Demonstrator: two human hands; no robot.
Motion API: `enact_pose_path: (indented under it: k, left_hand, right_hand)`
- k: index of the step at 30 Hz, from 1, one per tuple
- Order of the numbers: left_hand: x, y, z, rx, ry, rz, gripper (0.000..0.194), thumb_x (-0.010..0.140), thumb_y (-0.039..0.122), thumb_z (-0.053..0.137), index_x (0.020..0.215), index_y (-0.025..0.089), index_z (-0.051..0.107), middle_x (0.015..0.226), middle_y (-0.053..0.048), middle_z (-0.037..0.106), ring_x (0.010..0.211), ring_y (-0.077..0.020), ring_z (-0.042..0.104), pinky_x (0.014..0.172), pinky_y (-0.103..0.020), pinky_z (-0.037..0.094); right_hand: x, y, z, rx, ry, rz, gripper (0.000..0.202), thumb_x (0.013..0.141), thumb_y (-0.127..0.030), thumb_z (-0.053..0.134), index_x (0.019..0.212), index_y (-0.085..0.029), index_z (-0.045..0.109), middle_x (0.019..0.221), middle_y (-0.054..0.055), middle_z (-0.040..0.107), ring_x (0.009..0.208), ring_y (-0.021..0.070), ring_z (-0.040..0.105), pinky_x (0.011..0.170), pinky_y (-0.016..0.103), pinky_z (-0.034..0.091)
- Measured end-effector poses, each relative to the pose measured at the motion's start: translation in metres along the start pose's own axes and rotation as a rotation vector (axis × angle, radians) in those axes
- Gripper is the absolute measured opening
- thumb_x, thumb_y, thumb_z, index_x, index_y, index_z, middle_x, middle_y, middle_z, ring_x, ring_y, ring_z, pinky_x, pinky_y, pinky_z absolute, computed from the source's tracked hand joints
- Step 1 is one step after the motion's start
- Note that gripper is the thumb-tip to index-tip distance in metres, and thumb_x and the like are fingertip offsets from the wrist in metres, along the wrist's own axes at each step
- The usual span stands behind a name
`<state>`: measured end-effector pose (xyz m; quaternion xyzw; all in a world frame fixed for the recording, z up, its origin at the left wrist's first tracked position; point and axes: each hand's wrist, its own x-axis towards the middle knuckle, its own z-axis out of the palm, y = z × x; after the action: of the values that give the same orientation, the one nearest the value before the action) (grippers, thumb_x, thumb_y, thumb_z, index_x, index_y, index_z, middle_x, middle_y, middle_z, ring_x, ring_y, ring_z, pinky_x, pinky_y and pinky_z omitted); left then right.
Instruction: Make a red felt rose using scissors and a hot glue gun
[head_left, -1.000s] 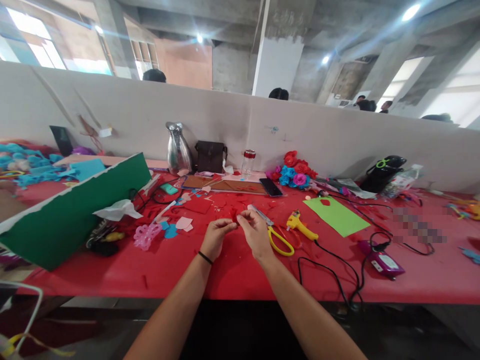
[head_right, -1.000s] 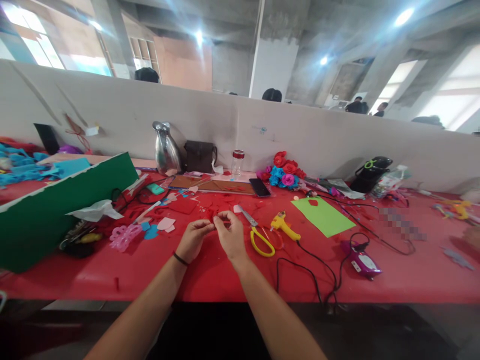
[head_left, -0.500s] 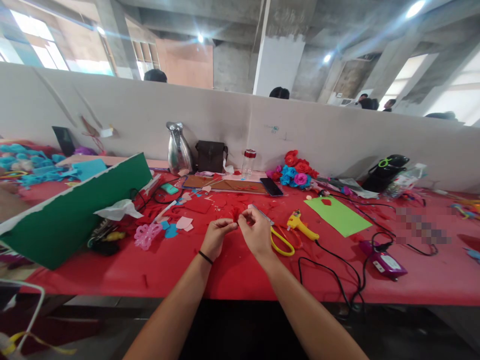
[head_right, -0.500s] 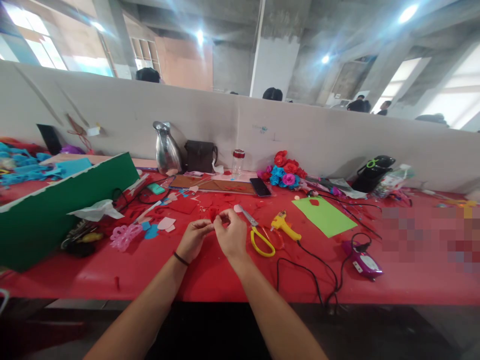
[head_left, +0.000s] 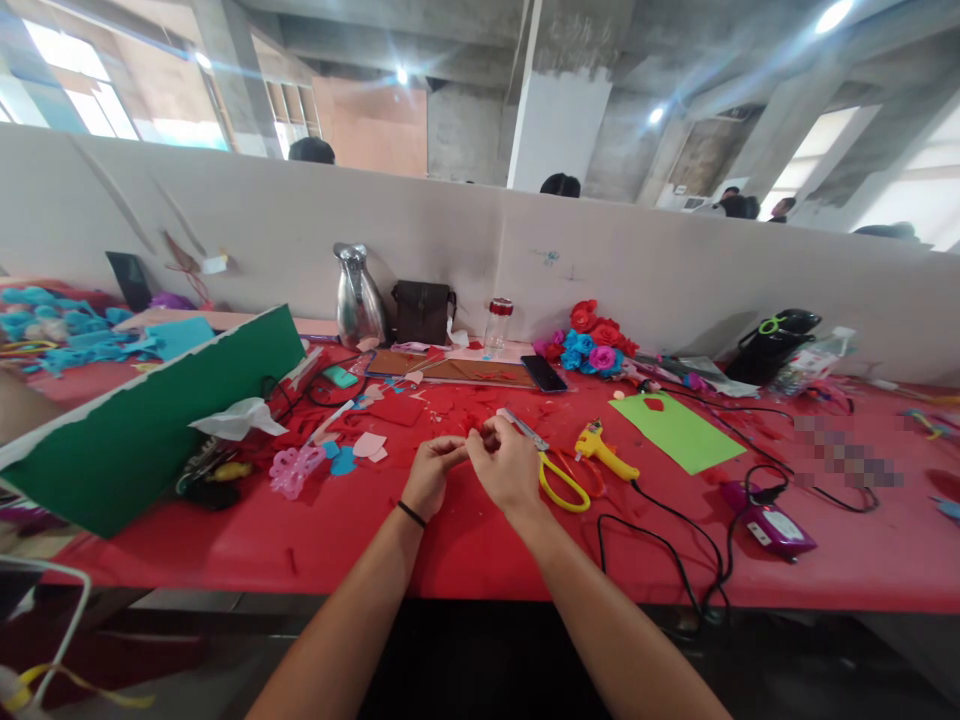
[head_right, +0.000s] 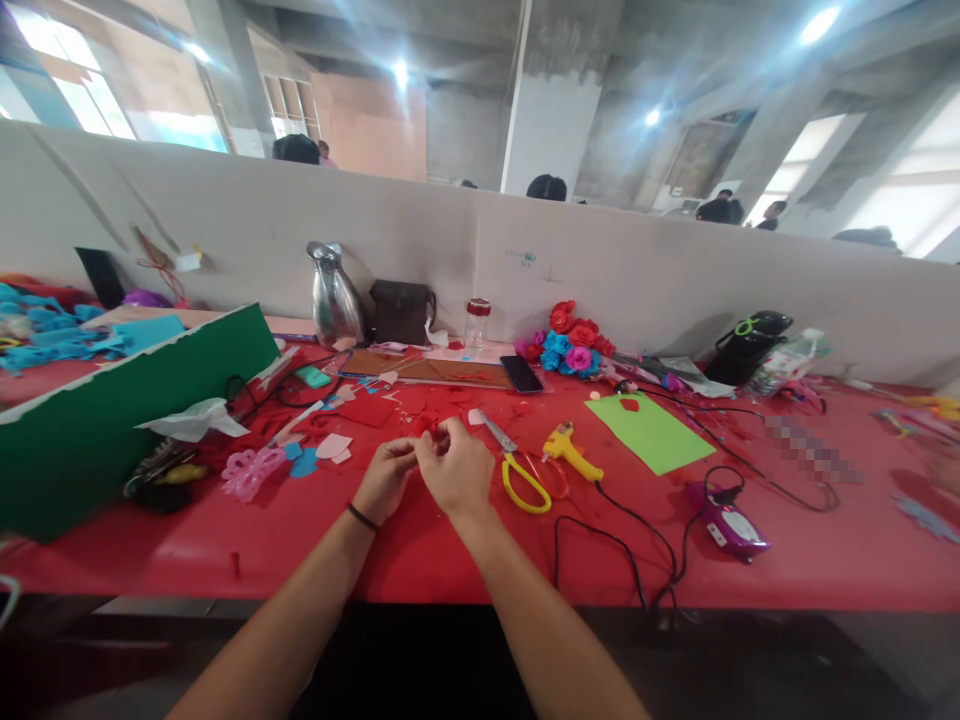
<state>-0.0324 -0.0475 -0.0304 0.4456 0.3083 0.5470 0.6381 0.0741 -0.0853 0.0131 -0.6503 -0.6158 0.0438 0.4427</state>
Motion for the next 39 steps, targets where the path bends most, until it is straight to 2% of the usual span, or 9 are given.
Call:
enact_pose_path:
  k: [7,17,22,25,28,30,32,35,39]
  left_hand:
    - [0.001,-0.003,-0.002,-0.002,-0.002,-0.003,0.019,0.054,0.030,0.080,0.058,0.014,0.071,0.058,-0.004,0.067,0.061,-0.0151,0.058,0.068,-0.028,0.042]
    - [0.001,-0.003,-0.002,-0.118,0.059,-0.030,0.023,0.047,0.025,0.084,0.052,0.012,0.065,0.051,0.000,0.060,0.053,-0.0092,0.051,0.058,-0.023,0.038]
    - [0.008,0.002,-0.014,-0.251,0.211,0.061,0.032,0.050,0.035,0.082,0.062,0.017,0.059,0.063,0.003,0.062,0.060,-0.0091,0.056,0.065,-0.024,0.043]
    - [0.013,0.008,-0.023,-0.329,0.373,0.200,0.035,0.054,0.036,0.080,0.066,0.019,0.052,0.061,0.006,0.057,0.058,-0.0071,0.054,0.060,-0.021,0.042]
    - [0.016,0.011,-0.029,-0.348,0.560,0.358,0.036,0.056,0.032,0.079,0.065,0.019,0.047,0.054,0.010,0.047,0.048,-0.0043,0.044,0.052,-0.017,0.038]
    - [0.017,0.012,-0.031,-0.315,0.605,0.374,0.035,0.057,0.031,0.079,0.066,0.019,0.047,0.054,0.011,0.045,0.047,-0.0031,0.039,0.050,-0.016,0.035]
    - [0.017,0.011,-0.030,-0.275,0.580,0.325,0.033,0.056,0.030,0.078,0.068,0.019,0.050,0.058,0.010,0.046,0.048,-0.0025,0.038,0.049,-0.014,0.034]
    - [0.016,0.009,-0.026,-0.230,0.474,0.225,0.030,0.053,0.028,0.080,0.067,0.017,0.055,0.058,0.008,0.049,0.047,-0.0024,0.036,0.045,-0.015,0.030]
    - [0.013,0.007,-0.017,-0.195,0.330,0.092,0.029,0.049,0.028,0.081,0.061,0.015,0.058,0.053,0.007,0.046,0.043,-0.0031,0.034,0.041,-0.016,0.026]
  right_hand:
    - [0.000,-0.001,0.001,-0.003,-0.044,0.023,0.016,0.080,-0.034,0.051,0.071,-0.022,0.058,0.063,0.000,0.065,0.058,0.0151,0.058,0.053,0.024,0.030]
    - [0.001,0.015,0.005,0.457,0.048,0.149,0.026,0.084,-0.032,0.040,0.062,-0.022,0.049,0.052,-0.003,0.057,0.054,0.0143,0.055,0.060,0.025,0.041]
    - [-0.012,0.042,0.022,0.269,-0.085,0.149,0.023,0.085,-0.029,0.038,0.070,-0.021,0.054,0.061,0.000,0.062,0.060,0.0158,0.059,0.060,0.026,0.044]
    - [-0.015,0.057,0.030,0.182,-0.145,0.126,0.012,0.077,-0.018,0.048,0.074,-0.020,0.059,0.070,0.002,0.066,0.066,0.0168,0.062,0.064,0.026,0.045]
    - [-0.003,0.068,0.036,0.087,-0.163,0.111,0.016,0.070,-0.010,0.053,0.077,-0.018,0.063,0.082,0.007,0.068,0.075,0.0190,0.063,0.073,0.029,0.046]
    - [0.011,0.071,0.043,0.026,-0.153,0.112,0.016,0.071,-0.010,0.054,0.080,-0.017,0.065,0.089,0.010,0.067,0.084,0.0214,0.062,0.080,0.031,0.044]
    - [0.026,0.073,0.051,-0.023,-0.137,0.125,0.015,0.074,-0.012,0.053,0.081,-0.015,0.065,0.093,0.014,0.066,0.091,0.0240,0.061,0.083,0.033,0.043]
    - [0.041,0.074,0.062,-0.066,-0.125,0.148,0.009,0.075,-0.015,0.055,0.078,-0.014,0.064,0.096,0.018,0.065,0.095,0.0258,0.060,0.082,0.033,0.042]
    - [0.044,0.079,0.067,-0.070,-0.129,0.169,0.010,0.077,-0.014,0.052,0.078,-0.017,0.061,0.088,0.010,0.066,0.087,0.0215,0.062,0.079,0.030,0.043]
